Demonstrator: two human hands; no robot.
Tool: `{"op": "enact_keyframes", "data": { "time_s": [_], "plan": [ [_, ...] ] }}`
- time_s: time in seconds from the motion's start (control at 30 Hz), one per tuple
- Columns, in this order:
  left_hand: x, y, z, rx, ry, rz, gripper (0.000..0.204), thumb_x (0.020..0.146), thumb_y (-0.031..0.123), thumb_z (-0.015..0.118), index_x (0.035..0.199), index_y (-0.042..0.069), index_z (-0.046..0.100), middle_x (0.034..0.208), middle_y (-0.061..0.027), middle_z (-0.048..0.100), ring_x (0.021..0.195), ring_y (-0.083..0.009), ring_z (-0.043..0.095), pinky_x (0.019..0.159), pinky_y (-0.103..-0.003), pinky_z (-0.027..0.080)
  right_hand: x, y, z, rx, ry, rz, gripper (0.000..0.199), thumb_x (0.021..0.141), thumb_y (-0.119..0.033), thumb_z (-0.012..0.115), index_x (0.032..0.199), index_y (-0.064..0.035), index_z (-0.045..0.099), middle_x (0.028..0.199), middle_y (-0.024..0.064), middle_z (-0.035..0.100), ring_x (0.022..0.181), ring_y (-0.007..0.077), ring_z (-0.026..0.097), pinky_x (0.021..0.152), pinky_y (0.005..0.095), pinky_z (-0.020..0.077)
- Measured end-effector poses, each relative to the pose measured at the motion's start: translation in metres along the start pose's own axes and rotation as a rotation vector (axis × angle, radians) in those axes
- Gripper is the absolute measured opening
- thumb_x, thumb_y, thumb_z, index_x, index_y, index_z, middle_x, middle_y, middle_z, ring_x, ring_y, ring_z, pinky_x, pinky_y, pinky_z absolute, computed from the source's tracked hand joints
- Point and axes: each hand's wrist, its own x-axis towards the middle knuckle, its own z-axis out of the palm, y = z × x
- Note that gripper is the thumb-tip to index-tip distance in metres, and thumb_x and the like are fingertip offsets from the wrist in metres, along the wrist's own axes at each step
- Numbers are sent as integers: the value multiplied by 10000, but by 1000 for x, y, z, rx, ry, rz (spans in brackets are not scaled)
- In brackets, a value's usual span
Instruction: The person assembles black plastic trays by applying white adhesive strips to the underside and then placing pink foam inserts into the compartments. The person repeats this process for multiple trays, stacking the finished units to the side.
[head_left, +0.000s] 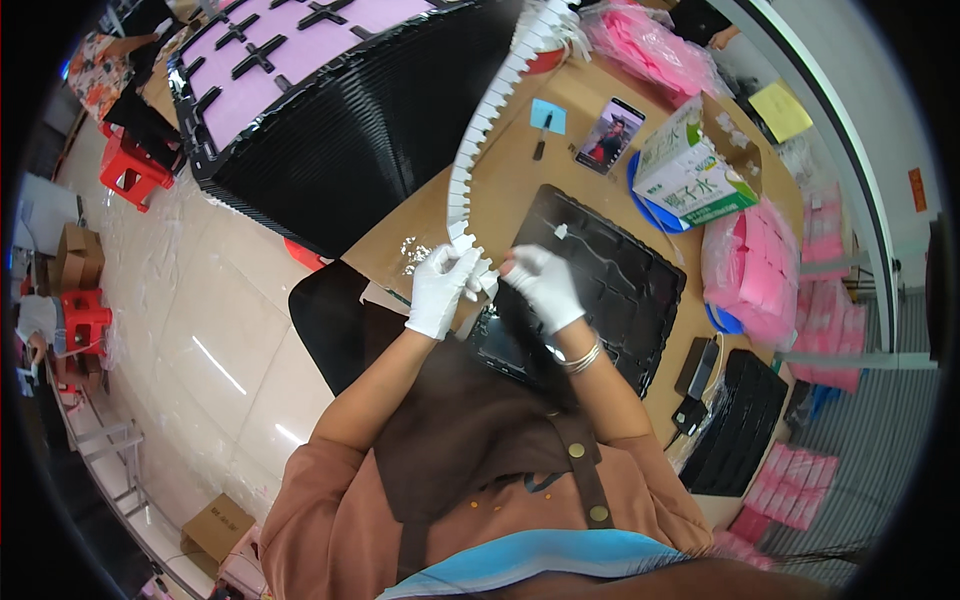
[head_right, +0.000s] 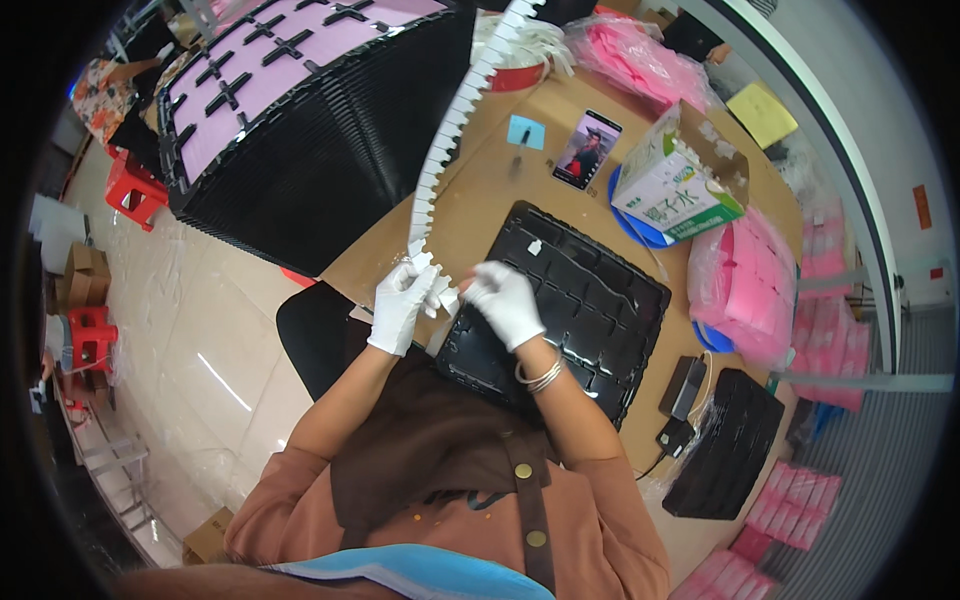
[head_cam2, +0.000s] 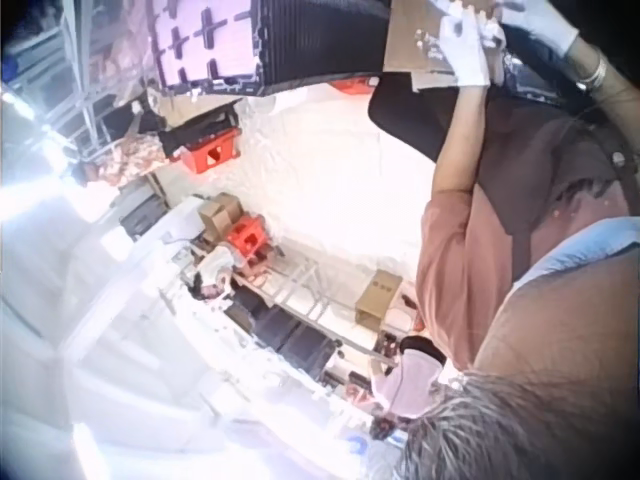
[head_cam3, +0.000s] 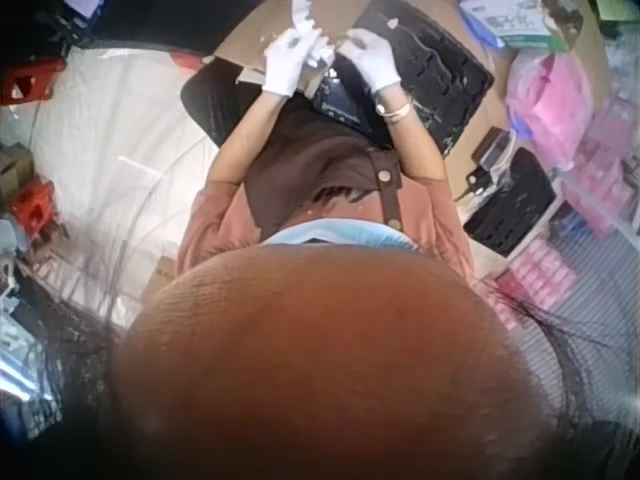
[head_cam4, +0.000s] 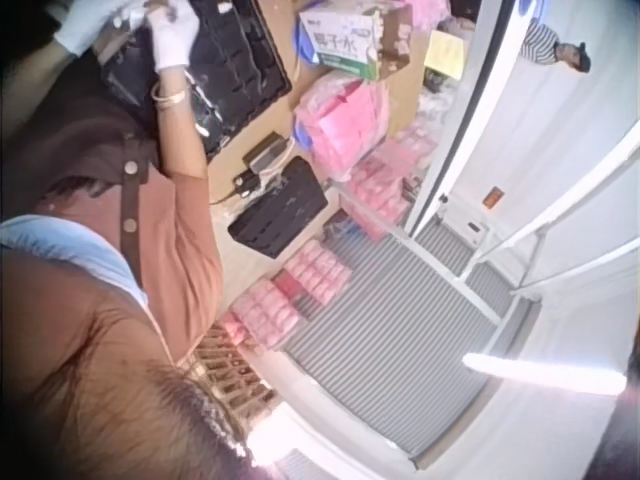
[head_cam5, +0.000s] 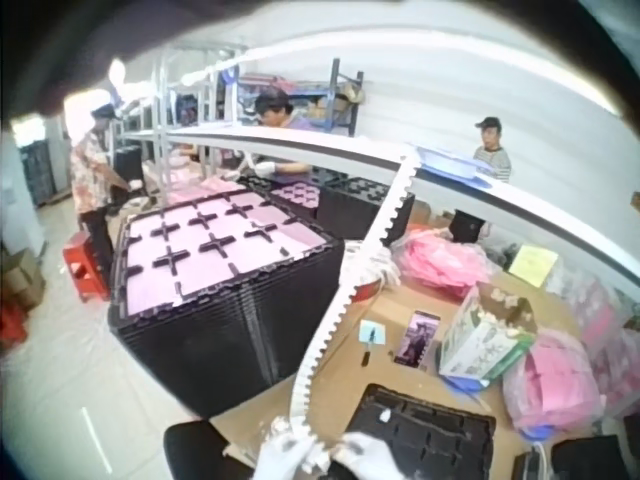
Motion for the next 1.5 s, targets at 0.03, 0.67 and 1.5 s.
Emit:
{"op": "enact_keyframes", "data": {
  "time_s": [0.03,0.67,1.5],
  "plan": [
    [-5,5,7,-18,14,-9,121,904,137,634,905,22,599,708,-30,609,513,-55,545,425,-189,426,-9,3,9,69,-17,57,118,830,-55,694,914,7,640,827,28,652,704,87,582,668,235,481],
    [-4,8,-4,-88,-27,-62,161,935,165,599,969,8,589,729,-34,587,506,-77,520,536,-220,486,-52,37,1,-1001,-47,1,201,632,-131,784,789,-62,679,971,119,603,930,312,592,796,407,489],
    [0,0,46,-118,-111,-171,213,931,193,614,1030,6,593,784,-19,595,553,-53,519,491,-186,428,-25,62,-241,-851,800,109,51,752,-49,674,706,-31,689,843,146,639,797,293,635,749,359,493]
  ]
}}
